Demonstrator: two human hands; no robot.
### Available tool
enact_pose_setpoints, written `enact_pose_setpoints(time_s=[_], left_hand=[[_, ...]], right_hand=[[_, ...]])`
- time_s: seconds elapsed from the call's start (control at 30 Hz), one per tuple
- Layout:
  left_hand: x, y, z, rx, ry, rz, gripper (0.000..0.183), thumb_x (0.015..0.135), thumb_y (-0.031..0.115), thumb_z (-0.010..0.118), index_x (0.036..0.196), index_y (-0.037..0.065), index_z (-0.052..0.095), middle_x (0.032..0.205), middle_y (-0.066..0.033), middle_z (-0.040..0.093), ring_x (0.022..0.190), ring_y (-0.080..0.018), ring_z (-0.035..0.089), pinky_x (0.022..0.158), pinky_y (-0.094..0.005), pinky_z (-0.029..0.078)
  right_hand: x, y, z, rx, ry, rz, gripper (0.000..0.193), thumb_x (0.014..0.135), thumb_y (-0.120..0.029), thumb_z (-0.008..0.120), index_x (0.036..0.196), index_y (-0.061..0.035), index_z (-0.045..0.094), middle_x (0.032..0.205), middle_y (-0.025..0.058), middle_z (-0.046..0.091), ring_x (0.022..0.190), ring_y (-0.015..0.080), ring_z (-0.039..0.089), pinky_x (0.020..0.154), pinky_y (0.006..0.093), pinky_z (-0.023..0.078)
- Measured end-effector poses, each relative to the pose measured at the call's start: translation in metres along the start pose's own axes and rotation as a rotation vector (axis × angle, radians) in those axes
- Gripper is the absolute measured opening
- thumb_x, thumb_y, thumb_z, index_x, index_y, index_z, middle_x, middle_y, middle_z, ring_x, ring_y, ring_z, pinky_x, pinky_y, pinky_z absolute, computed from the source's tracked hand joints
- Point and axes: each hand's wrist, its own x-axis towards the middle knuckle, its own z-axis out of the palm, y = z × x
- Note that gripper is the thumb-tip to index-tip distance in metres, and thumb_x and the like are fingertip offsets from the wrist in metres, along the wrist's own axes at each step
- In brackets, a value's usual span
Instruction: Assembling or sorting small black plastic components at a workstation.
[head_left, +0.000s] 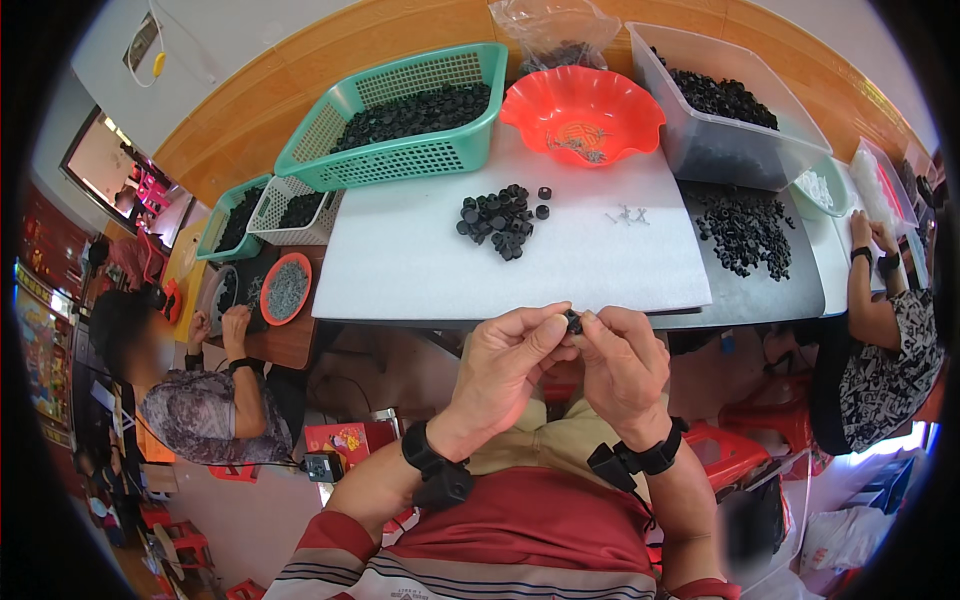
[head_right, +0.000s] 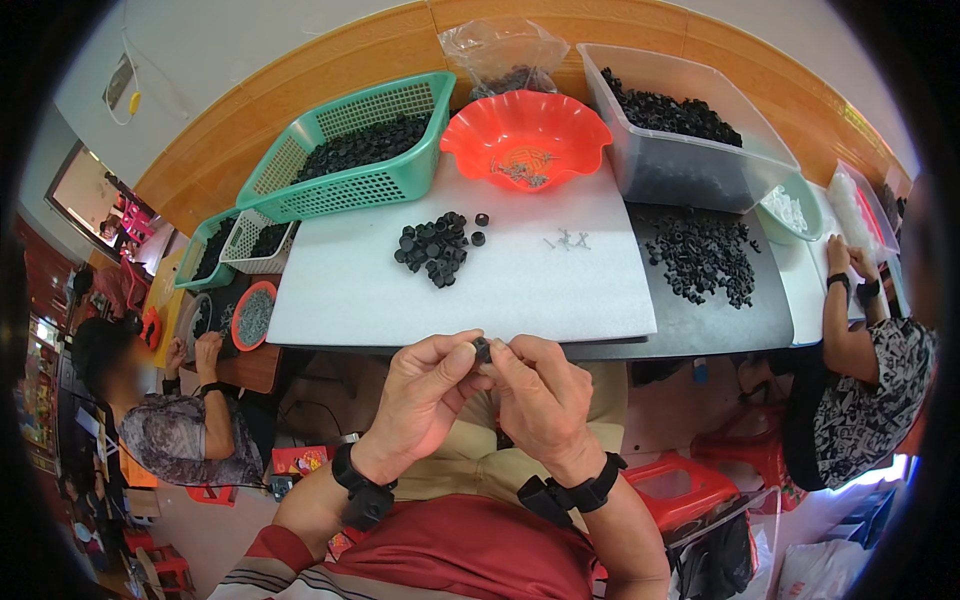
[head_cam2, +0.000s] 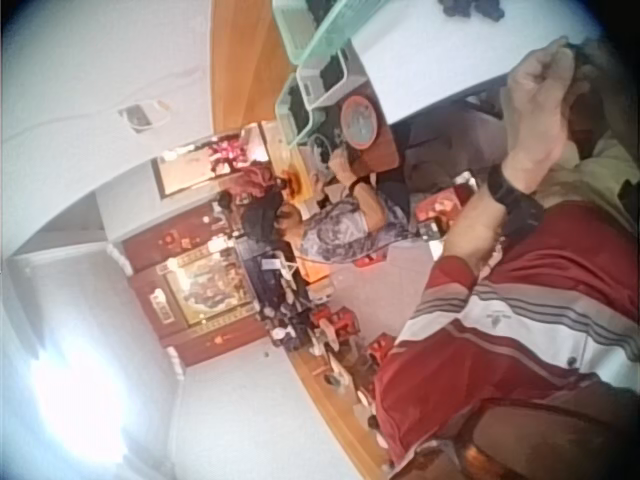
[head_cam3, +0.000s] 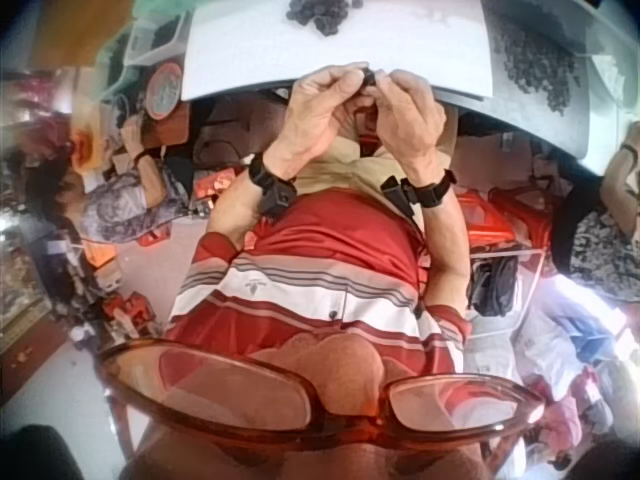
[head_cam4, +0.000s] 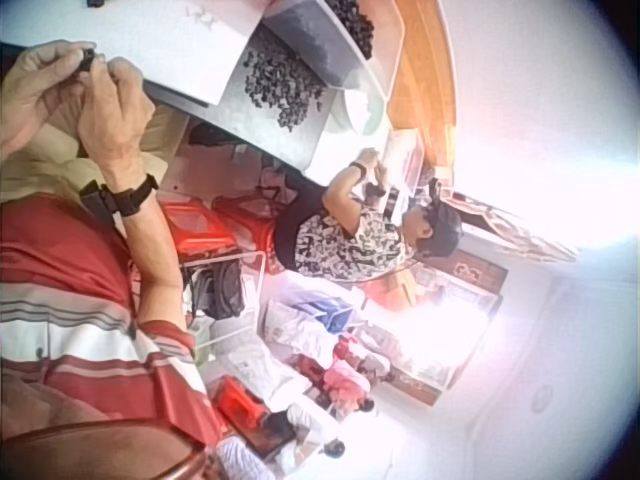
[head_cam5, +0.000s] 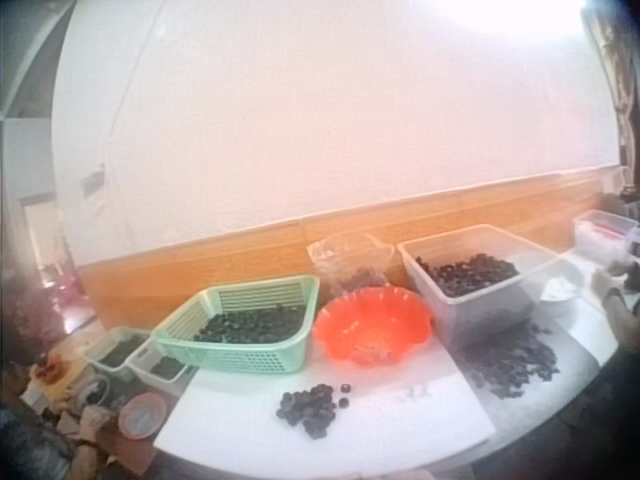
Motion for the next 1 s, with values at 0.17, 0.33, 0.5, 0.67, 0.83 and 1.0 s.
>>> enact_pose_setpoints(time_s=[0.17,0.33,0.5,0.67,0.83,1.0], left_hand=[[-0.001,-0.004,0.000,0.013,0.042,0.018,0.024,0.101,0.014,0.065,0.120,0.001,0.068,0.109,-0.0101,0.072,0.094,-0.0169,0.070,0.087,-0.0314,0.058],[-0.001,-0.007,0.001,0.018,0.058,0.025,0.023,0.101,0.014,0.065,0.119,0.001,0.068,0.108,-0.0092,0.072,0.093,-0.0159,0.070,0.087,-0.0311,0.058],[-0.001,-0.009,0.000,0.026,0.058,0.030,0.022,0.101,0.015,0.064,0.119,0.002,0.068,0.108,-0.0086,0.071,0.094,-0.0154,0.069,0.088,-0.0307,0.058],[-0.001,-0.011,-0.001,0.017,0.063,0.028,0.022,0.102,0.014,0.064,0.119,0.002,0.068,0.109,-0.0081,0.071,0.094,-0.0151,0.069,0.087,-0.0306,0.058],[-0.001,-0.013,-0.001,0.024,0.067,0.025,0.022,0.102,0.014,0.063,0.119,0.001,0.068,0.109,-0.0080,0.071,0.094,-0.0150,0.068,0.087,-0.0302,0.057],[0.000,-0.012,0.000,0.058,0.073,0.036,0.022,0.102,0.012,0.063,0.119,0.000,0.068,0.108,-0.0085,0.071,0.093,-0.0153,0.069,0.087,-0.0302,0.057]], right_hand=[[-0.003,0.000,0.001,-0.032,-0.008,-0.010,0.037,0.076,0.009,0.076,0.110,-0.0012,0.069,0.091,0.0109,0.065,0.065,0.0197,0.065,0.051,0.0297,0.053],[-0.004,0.001,0.002,-0.008,-0.019,-0.003,0.037,0.074,0.011,0.075,0.110,0.0010,0.068,0.093,0.0121,0.065,0.067,0.0216,0.066,0.053,0.0307,0.054],[-0.007,0.000,0.003,0.001,-0.029,0.024,0.037,0.074,0.011,0.074,0.109,0.0019,0.067,0.093,0.0125,0.065,0.069,0.0227,0.067,0.054,0.0313,0.054],[-0.011,0.001,0.005,0.002,-0.029,0.027,0.039,0.074,0.012,0.074,0.111,0.0021,0.067,0.093,0.0121,0.065,0.070,0.0236,0.068,0.055,0.0320,0.055],[-0.010,-0.002,0.005,0.017,-0.045,0.080,0.036,0.076,0.010,0.074,0.110,0.0001,0.067,0.094,0.0125,0.066,0.070,0.0239,0.069,0.055,0.0325,0.057],[-0.008,-0.002,0.002,0.052,-0.042,0.148,0.031,0.079,0.007,0.076,0.108,-0.0010,0.067,0.094,0.0127,0.067,0.069,0.0239,0.069,0.054,0.0319,0.056]])
